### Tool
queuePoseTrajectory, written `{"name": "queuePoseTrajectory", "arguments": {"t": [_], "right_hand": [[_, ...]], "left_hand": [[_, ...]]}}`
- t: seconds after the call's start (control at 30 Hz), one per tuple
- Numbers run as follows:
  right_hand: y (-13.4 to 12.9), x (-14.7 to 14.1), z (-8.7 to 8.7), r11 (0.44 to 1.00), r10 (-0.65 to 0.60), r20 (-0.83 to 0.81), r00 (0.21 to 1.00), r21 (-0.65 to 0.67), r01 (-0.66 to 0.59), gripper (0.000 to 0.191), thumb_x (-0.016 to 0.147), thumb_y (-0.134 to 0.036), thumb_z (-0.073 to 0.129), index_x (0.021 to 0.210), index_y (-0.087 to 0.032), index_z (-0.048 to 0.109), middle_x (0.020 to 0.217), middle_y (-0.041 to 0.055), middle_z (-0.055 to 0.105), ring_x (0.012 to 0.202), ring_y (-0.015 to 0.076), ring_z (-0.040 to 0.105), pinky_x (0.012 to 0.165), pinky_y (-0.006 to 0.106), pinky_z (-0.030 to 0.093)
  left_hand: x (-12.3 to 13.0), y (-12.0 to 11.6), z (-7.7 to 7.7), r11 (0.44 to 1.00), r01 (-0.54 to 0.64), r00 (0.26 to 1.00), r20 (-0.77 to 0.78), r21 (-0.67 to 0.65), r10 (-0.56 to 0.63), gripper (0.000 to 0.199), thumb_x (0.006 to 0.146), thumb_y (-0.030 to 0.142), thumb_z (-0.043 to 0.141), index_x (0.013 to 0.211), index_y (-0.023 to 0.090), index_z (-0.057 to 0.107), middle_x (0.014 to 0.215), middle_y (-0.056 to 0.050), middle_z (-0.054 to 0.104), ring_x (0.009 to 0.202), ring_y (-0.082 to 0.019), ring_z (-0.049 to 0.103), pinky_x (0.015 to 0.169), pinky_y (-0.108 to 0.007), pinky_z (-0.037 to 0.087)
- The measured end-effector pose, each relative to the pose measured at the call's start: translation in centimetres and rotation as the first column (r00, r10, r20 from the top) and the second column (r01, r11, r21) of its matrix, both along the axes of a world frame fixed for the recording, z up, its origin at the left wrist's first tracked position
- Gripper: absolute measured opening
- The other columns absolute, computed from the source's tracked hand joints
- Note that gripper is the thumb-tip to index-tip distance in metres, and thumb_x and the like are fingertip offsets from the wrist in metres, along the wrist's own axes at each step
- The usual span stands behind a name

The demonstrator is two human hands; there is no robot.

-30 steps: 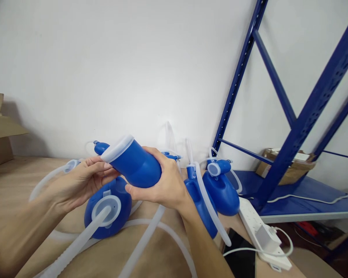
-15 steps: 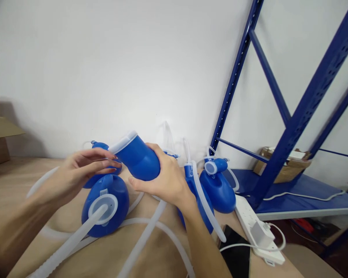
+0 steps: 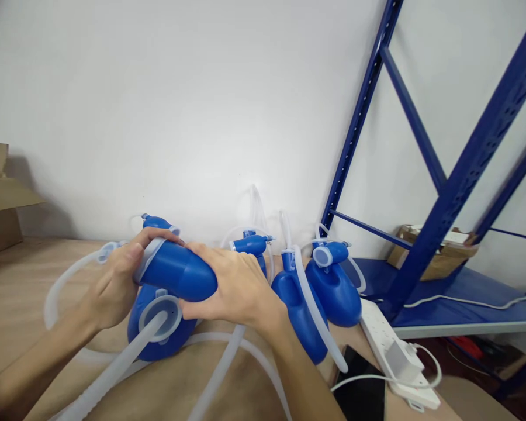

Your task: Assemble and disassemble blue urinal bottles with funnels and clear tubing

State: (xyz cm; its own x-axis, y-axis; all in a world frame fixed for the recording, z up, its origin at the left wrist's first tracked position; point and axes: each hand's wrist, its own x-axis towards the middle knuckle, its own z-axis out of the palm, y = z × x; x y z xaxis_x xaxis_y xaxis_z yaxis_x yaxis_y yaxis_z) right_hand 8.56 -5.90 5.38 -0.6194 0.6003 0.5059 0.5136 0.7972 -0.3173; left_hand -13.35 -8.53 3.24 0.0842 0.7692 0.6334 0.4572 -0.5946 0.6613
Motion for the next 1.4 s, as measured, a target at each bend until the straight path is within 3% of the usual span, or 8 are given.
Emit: {"name": "queuePoseTrajectory", "arguments": {"t": [0.17,0.3,0.47,0.67,0.87,1.1,1.27,1.4], "right_hand": [[-0.5,-1.0,-0.7,0.993,-0.069,-0.001,0.998,0.099,0.068,0.081,0.073,-0.055,0.083,0.147,-0.034,0.055,0.121,0.0005,0.078,0.101,0.0270,0.075,0.081,0.035,0.052],[-1.2,-1.5,-0.8,0.939,-0.204,0.076,0.976,0.296,0.173,0.085,0.076,-0.057,0.078,0.153,-0.034,0.050,0.113,0.0056,0.078,0.084,0.0276,0.075,0.065,0.032,0.045],[-1.6,-1.7,-0.8,0.819,-0.346,0.121,0.931,0.523,0.236,0.073,0.086,-0.055,0.069,0.153,-0.030,0.053,0.110,0.0114,0.077,0.074,0.0246,0.073,0.056,0.030,0.035],[-2.0,-1.1,-0.5,0.815,-0.323,0.122,0.938,0.541,0.210,0.075,0.082,-0.057,0.070,0.150,-0.029,0.055,0.110,0.0105,0.077,0.071,0.0240,0.072,0.056,0.030,0.037],[-1.1,-0.1,0.2,0.932,-0.179,0.068,0.981,0.332,0.147,0.081,0.076,-0.056,0.078,0.149,-0.035,0.053,0.117,0.0035,0.077,0.089,0.0287,0.076,0.070,0.036,0.054],[-0.1,-1.2,-0.6,0.995,-0.077,-0.187,0.979,0.047,0.087,0.097,0.073,-0.064,0.083,0.156,-0.038,0.041,0.140,0.0053,0.064,0.108,0.0269,0.071,0.092,0.043,0.059],[3.0,-1.7,-2.7,0.992,-0.109,-0.183,0.977,-0.077,0.096,0.094,0.088,-0.057,0.073,0.164,-0.035,0.023,0.160,0.0108,0.043,0.130,0.0298,0.061,0.105,0.050,0.053],[6.1,-1.9,-4.8,0.948,-0.093,-0.097,0.991,-0.314,0.058,0.061,0.102,-0.049,0.053,0.156,-0.023,0.043,0.128,0.0107,0.071,0.112,0.0245,0.071,0.103,0.047,0.053]], "left_hand": [[-0.1,0.2,-0.4,0.972,-0.159,0.985,-0.038,0.172,0.168,0.053,0.105,0.049,0.021,0.102,0.022,0.067,0.090,-0.004,0.072,0.083,-0.024,0.064,0.075,-0.035,0.047],[-0.4,-0.2,0.1,0.975,-0.192,0.981,-0.020,0.111,0.195,0.055,0.104,0.053,0.023,0.103,0.022,0.068,0.086,-0.004,0.072,0.076,-0.024,0.064,0.069,-0.035,0.047],[-0.5,0.1,0.6,0.992,0.109,0.987,0.125,-0.062,-0.101,0.050,0.102,0.060,0.032,0.119,0.027,0.065,0.148,-0.004,0.061,0.113,-0.031,0.067,0.091,-0.039,0.056],[-0.5,0.4,-0.1,0.965,0.261,0.953,0.165,-0.010,-0.256,0.050,0.102,0.060,0.037,0.140,0.038,0.060,0.168,0.006,0.037,0.155,-0.036,0.030,0.127,-0.053,0.027],[-1.3,-0.6,0.4,0.966,0.253,0.967,-0.028,-0.057,-0.255,0.075,0.097,0.058,0.056,0.162,0.043,0.022,0.163,-0.004,0.044,0.143,-0.034,0.049,0.112,-0.047,0.048],[-4.2,-0.9,3.4,0.990,-0.143,0.954,-0.267,-0.004,0.136,0.052,0.080,0.067,0.070,0.112,0.026,0.066,0.104,-0.004,0.075,0.088,-0.026,0.071,0.071,-0.032,0.057],[-7.0,0.3,4.3,0.874,-0.476,0.849,-0.309,-0.100,0.428,0.057,0.071,0.077,0.066,0.096,0.025,0.066,0.065,0.002,0.070,0.060,-0.023,0.065,0.054,-0.029,0.047],[-9.6,2.0,3.0,0.826,-0.519,0.847,-0.264,-0.220,0.462,0.057,0.071,0.076,0.070,0.092,0.023,0.065,0.060,0.003,0.071,0.060,-0.022,0.069,0.055,-0.026,0.048]]}}
